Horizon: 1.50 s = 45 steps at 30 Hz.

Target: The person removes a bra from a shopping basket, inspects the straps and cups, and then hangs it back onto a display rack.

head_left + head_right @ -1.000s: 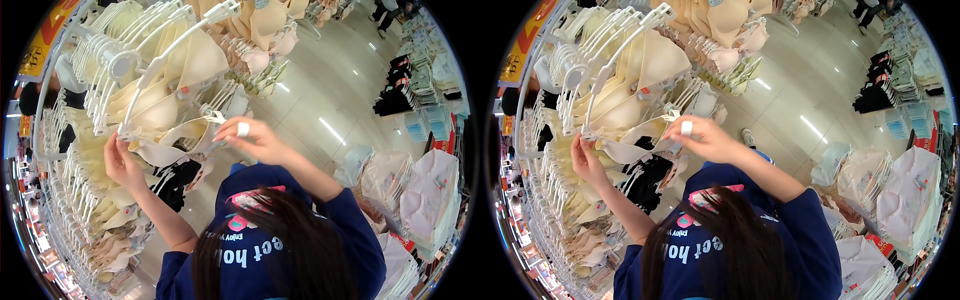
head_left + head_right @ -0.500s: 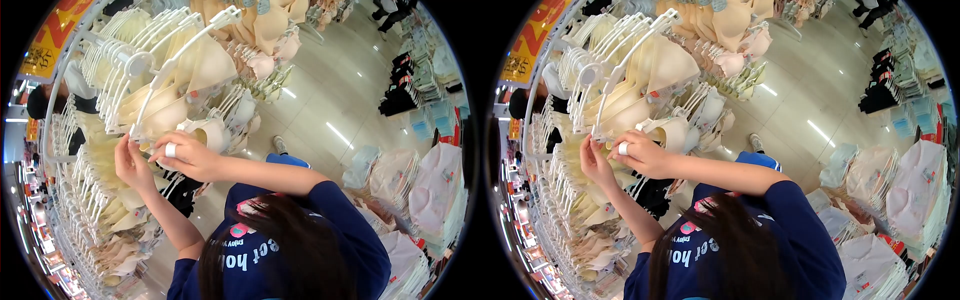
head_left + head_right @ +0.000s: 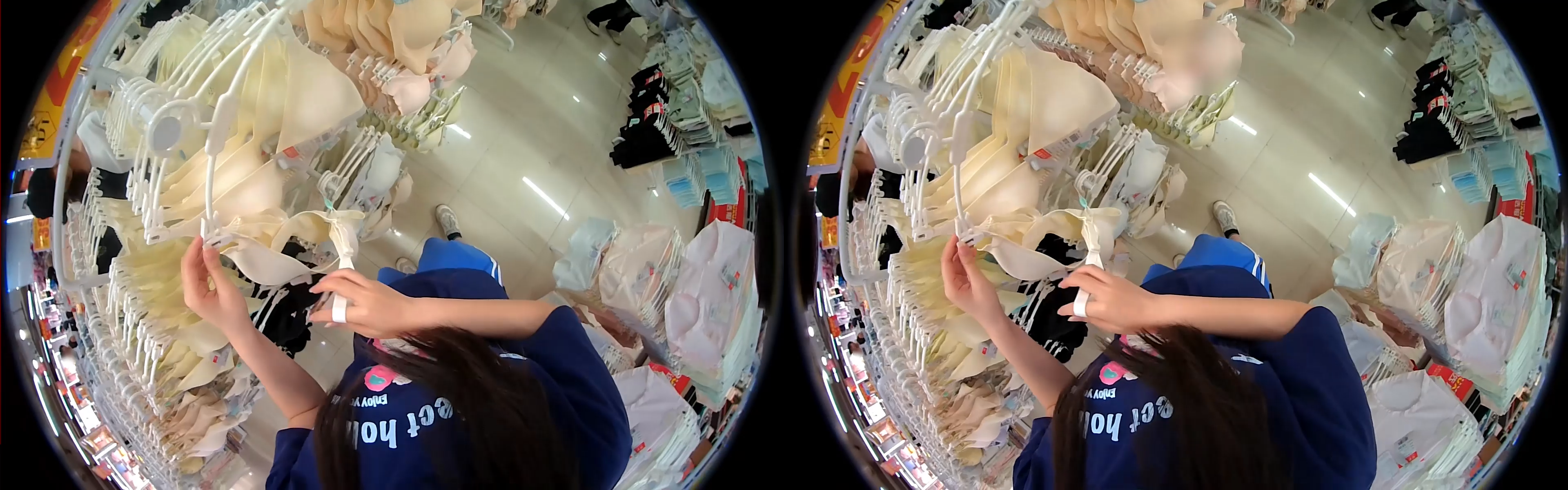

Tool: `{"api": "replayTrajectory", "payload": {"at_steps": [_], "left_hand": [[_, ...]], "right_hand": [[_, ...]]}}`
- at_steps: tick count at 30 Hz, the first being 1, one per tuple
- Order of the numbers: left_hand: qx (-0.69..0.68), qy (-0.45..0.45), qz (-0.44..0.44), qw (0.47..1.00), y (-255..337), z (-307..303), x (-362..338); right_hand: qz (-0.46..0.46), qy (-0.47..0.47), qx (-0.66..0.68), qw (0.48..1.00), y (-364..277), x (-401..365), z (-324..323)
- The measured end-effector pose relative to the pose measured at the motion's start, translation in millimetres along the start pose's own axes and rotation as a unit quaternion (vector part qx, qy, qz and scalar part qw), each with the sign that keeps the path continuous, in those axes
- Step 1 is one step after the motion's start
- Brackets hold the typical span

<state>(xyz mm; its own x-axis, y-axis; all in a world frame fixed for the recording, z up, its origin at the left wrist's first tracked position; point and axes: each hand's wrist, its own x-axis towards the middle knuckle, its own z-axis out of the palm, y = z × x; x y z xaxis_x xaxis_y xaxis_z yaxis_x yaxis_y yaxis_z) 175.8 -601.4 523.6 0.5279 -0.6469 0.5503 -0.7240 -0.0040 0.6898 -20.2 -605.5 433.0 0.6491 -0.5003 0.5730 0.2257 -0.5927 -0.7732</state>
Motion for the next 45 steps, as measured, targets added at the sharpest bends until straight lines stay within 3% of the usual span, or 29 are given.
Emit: {"api": "replayTrajectory", "payload": {"at_steps": [4,5,6,8,9,11,14,17,20,23,27,31,33,36,40,45], "left_hand": [[0.015,0.007,-0.020,1.000,1.3,7.9,-3.7],[0.019,0.010,-0.026,0.999,3.5,10.2,-4.0],[0.022,0.019,-0.031,0.999,4.9,12.0,-4.9],[0.031,0.037,-0.038,0.998,6.1,14.7,-5.6],[0.030,0.040,-0.032,0.998,5.3,14.8,-5.5],[0.042,0.035,-0.037,0.998,6.4,15.1,-6.3],[0.053,0.035,-0.036,0.997,4.7,14.6,-5.9],[0.054,0.045,-0.034,0.997,4.9,16.3,-4.4],[0.055,0.055,-0.032,0.996,4.8,16.2,-2.2],[0.055,0.051,-0.031,0.997,5.2,15.2,-0.6],[0.048,0.043,-0.024,0.998,1.4,12.9,-0.5],[0.059,0.044,-0.024,0.997,0.1,9.5,0.1],[0.052,0.046,-0.027,0.997,-0.7,10.9,-0.3],[0.040,0.035,-0.023,0.998,-1.6,13.9,-0.6],[0.037,0.019,-0.016,0.999,-2.6,13.9,2.7],[0.017,0.015,-0.003,1.000,-4.2,12.5,6.2]], "right_hand": [[0.078,-0.030,0.077,0.994,17.6,-20.0,-2.7],[0.067,0.002,0.071,0.995,25.1,-22.1,-1.7],[0.145,0.021,0.153,0.977,31.3,-22.5,0.2],[0.250,0.122,0.189,0.942,48.9,-22.1,-7.4],[0.327,0.157,0.191,0.912,57.7,-20.7,-10.9],[0.390,0.231,0.169,0.875,79.3,-17.7,-13.4],[0.383,0.246,0.129,0.881,114.0,-8.2,-18.1],[0.406,0.146,0.207,0.878,121.5,13.5,-33.4],[0.454,0.022,0.146,0.879,125.0,31.6,-38.8],[0.442,-0.073,0.090,0.889,127.4,38.0,-22.6],[0.503,-0.054,0.141,0.851,125.5,37.9,-7.8],[0.468,0.137,0.181,0.854,128.4,16.1,6.3],[0.462,0.237,0.222,0.826,132.0,7.7,12.6],[0.539,0.275,0.298,0.738,129.7,4.9,5.5],[0.586,0.110,0.282,0.752,96.1,3.0,-19.3],[0.487,0.133,0.261,0.823,61.3,-24.9,-27.3]]}}
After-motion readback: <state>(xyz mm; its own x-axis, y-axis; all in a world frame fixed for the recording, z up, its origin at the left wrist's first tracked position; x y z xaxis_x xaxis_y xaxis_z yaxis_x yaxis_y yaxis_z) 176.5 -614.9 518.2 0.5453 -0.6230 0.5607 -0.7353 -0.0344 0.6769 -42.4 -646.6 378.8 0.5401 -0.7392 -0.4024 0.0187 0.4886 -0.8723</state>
